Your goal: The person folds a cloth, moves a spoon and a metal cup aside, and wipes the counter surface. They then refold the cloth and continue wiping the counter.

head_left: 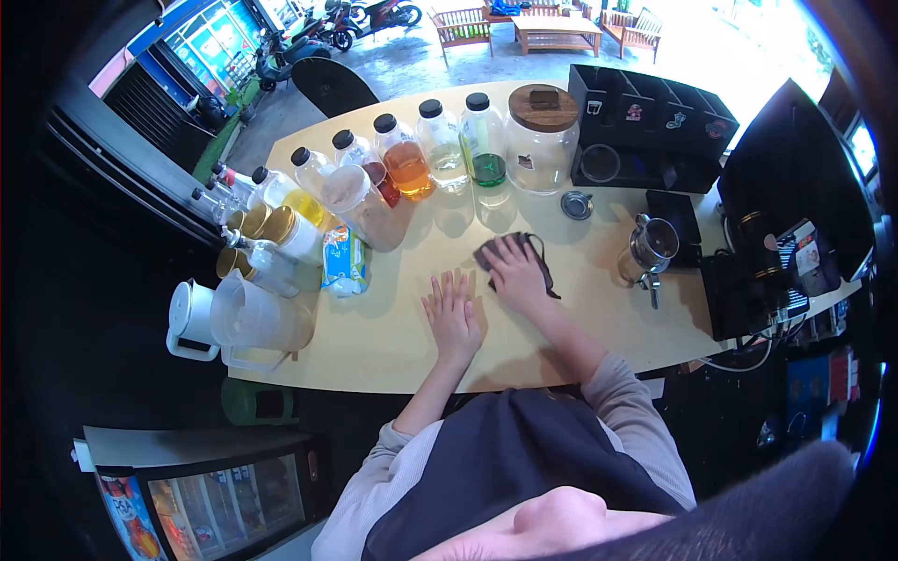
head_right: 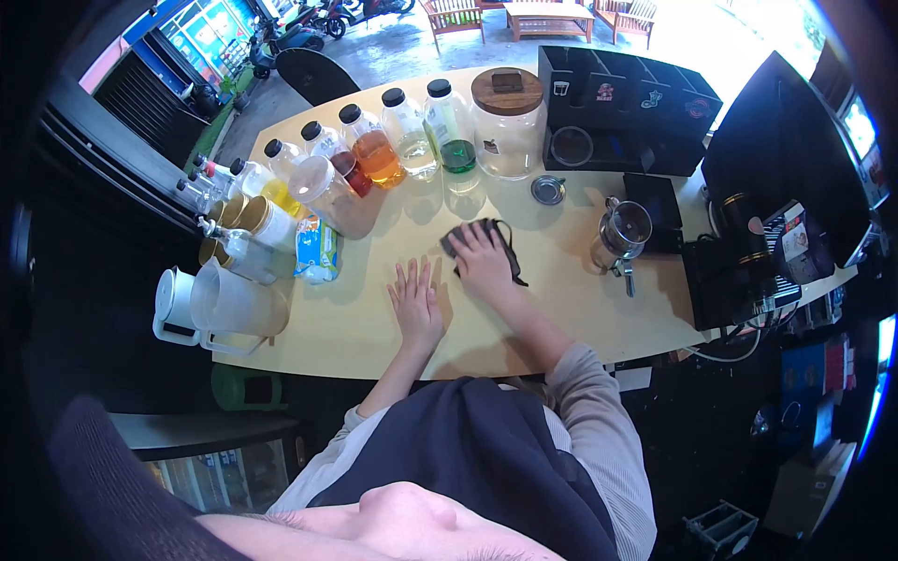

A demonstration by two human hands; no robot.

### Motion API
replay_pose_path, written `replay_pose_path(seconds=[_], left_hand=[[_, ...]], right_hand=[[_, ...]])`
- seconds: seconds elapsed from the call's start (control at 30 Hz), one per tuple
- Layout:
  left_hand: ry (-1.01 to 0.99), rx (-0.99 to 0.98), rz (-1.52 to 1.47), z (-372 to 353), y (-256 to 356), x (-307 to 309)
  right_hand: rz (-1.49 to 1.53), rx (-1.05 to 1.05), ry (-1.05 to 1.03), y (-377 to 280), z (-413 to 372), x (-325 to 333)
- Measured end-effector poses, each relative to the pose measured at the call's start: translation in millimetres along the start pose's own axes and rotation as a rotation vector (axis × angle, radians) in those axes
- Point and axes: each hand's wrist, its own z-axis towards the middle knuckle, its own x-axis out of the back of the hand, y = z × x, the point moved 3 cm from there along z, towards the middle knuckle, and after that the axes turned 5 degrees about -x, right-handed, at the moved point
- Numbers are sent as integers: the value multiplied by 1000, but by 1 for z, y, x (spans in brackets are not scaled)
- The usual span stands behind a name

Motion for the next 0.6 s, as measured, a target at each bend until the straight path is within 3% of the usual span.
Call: replay_pose_path(seconds=[0.1, 0.2, 0.4, 0.5, 0.6], left_hand=[[-10, 27, -49, 1, -2, 1], [-18, 59, -73, 4, -5, 8], [10, 105, -53, 25, -18, 29], [45, 102, -31, 37, -30, 28], [49, 112, -35, 45, -36, 30]], right_hand=[[108, 169, -73, -10, -27, 23], [112, 115, -149, 9, -33, 39], [16, 15, -18, 25, 28, -1], [45, 11, -25, 1, 50, -19], [88, 162, -172, -22, 47, -19]])
